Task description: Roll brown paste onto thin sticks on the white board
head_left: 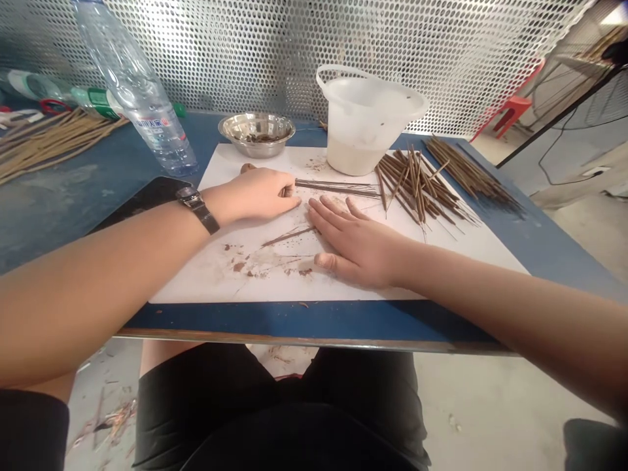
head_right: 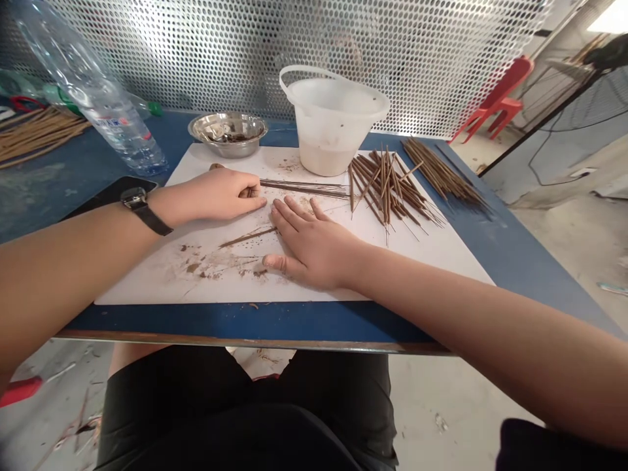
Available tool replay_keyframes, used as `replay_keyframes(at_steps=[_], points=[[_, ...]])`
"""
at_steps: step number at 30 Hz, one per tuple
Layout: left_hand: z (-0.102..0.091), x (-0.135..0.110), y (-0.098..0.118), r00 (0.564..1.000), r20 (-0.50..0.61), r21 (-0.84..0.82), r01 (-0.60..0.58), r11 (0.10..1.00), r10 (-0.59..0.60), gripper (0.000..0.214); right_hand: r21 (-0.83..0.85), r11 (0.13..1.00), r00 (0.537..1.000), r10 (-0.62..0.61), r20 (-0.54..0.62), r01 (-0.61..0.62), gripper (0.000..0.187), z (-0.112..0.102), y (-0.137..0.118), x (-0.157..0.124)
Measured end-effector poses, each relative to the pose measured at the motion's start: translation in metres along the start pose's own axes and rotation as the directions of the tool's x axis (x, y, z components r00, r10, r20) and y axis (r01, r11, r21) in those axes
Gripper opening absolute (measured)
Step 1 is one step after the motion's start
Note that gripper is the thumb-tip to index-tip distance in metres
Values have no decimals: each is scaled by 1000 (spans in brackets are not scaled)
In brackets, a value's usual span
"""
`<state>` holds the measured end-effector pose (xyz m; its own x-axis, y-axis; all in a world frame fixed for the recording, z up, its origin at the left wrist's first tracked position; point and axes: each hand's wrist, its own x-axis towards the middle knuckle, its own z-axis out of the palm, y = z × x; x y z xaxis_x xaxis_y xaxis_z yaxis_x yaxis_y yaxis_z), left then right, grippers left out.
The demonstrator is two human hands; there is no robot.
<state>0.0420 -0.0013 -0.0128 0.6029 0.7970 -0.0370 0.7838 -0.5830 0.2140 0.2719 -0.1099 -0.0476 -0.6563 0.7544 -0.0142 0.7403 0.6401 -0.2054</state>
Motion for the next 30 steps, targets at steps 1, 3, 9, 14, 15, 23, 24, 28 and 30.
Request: replay_keyframes(at_steps=[1,3,9,14,15,23,24,28,30], points=[[-1,-1,1,1000,4,-2,-8,1000,8,32,-4,1000,1000,-7,-14,7,111,1,-2,-8],[-2,-3,2,1000,17,-2,-15,1000,15,31,-17,1000,999,-25,-23,24,105,1,-6,-28],[-3,-4,3,999,31,10,-12,1000,12,30,-36,999,1000,-15,9,16,102,1,-8,-39],[0,0,1,1000,17,7,-1,1000,1,31,-23,1000,1000,7,-5,-7,107,4,11,2],[0,1,0,1000,13,6,7,1000,-7,30,-21,1000,1000,-3,-2,3,106,3,13,7],[4,6,-6,1000,-11,-13,-2,1000,2,25,-22,999,999,-33,29,33,104,-5,1,-40],[5,6,-7,1000,-10,-9,-2,1000,2,24,-23,999,999,-38,36,39,102,-5,-1,-47],[5,5,-6,1000,-3,14,-7,1000,8,25,-24,999,999,-21,29,22,105,-2,3,-40],[5,5,-5,1000,-2,20,-4,1000,4,26,-21,1000,1000,-8,7,8,108,-1,12,-20]])
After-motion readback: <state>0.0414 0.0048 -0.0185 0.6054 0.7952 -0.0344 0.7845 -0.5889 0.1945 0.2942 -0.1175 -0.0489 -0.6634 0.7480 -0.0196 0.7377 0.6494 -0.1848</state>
